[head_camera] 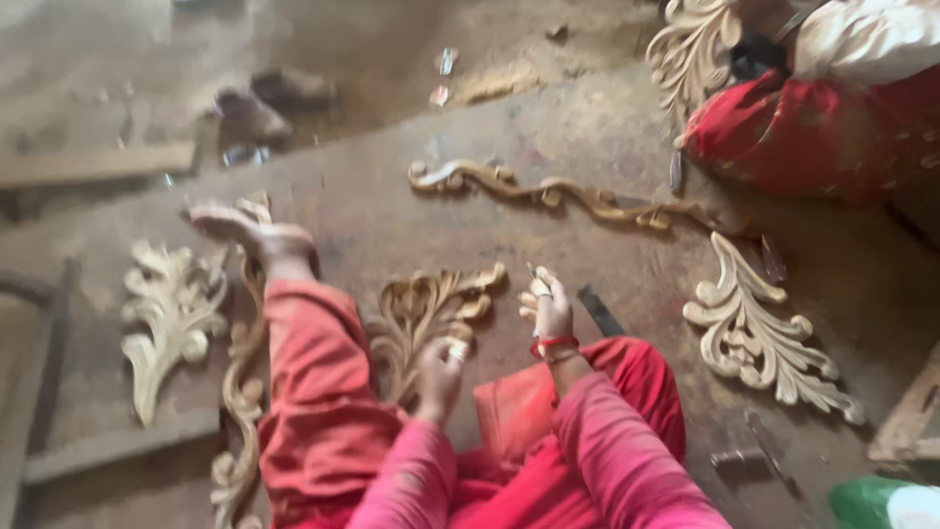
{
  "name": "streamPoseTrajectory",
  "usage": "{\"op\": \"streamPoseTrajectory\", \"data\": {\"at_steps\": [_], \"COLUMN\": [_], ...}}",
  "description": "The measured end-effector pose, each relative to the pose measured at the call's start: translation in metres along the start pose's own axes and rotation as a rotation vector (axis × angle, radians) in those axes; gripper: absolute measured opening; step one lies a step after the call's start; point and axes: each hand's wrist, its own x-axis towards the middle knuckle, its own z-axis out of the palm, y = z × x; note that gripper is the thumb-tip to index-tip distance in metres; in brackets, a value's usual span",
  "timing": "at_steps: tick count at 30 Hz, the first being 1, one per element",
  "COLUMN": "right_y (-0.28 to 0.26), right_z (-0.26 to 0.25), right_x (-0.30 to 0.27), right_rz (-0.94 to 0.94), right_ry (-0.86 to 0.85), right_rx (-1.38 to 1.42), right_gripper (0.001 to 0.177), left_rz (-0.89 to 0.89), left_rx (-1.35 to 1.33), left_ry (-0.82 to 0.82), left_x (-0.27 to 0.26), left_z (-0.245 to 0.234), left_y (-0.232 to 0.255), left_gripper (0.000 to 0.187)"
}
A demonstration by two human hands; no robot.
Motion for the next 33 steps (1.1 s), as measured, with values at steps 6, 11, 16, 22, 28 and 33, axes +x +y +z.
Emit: {"op": "streamPoseTrajectory", "data": {"at_steps": [6, 11, 16, 22, 28, 33], "right_y": [0.038, 0.032, 0.050, 0.053, 0.068, 0.084], "right_z": [-0.009, 0.005, 0.008, 0.032, 0.073, 0.082], "right_x": [-0.020, -0.035, -0.052, -0.016, 0.036, 0.020], "right_rz": [-0.043, -0.293, -0.476, -0.741, -0.834, -1.003], "right_ry": [-0.241, -0.482, -0.585, -0.570, -0.500, -0.606], "right_rx": [-0.343, -0.907, -1.151, -1.288, -1.385, -1.742], "right_gripper": [0.041, 0.032, 0.032, 0.033, 0.035, 0.046], "left_rz": [0.157, -0.008, -0.055, -0.038, -0.160, -0.204], "left_rx": [0.630, 0.589, 0.714, 0.913, 0.871, 0.926], "left_ry": [0.202, 0.268, 0.157, 0.074, -0.033, -0.125], "left_x": [-0.001, 0.015, 0.024, 0.031, 0.031, 0.034], "left_z": [-0.063, -0.059, -0.052, -0.040, -0.037, -0.042], "left_y": [-0.027, -0.025, -0.041, -0.055, -0.049, -0.039], "left_gripper": [0.015, 0.029, 0.044, 0.061, 0.071, 0.076]}}
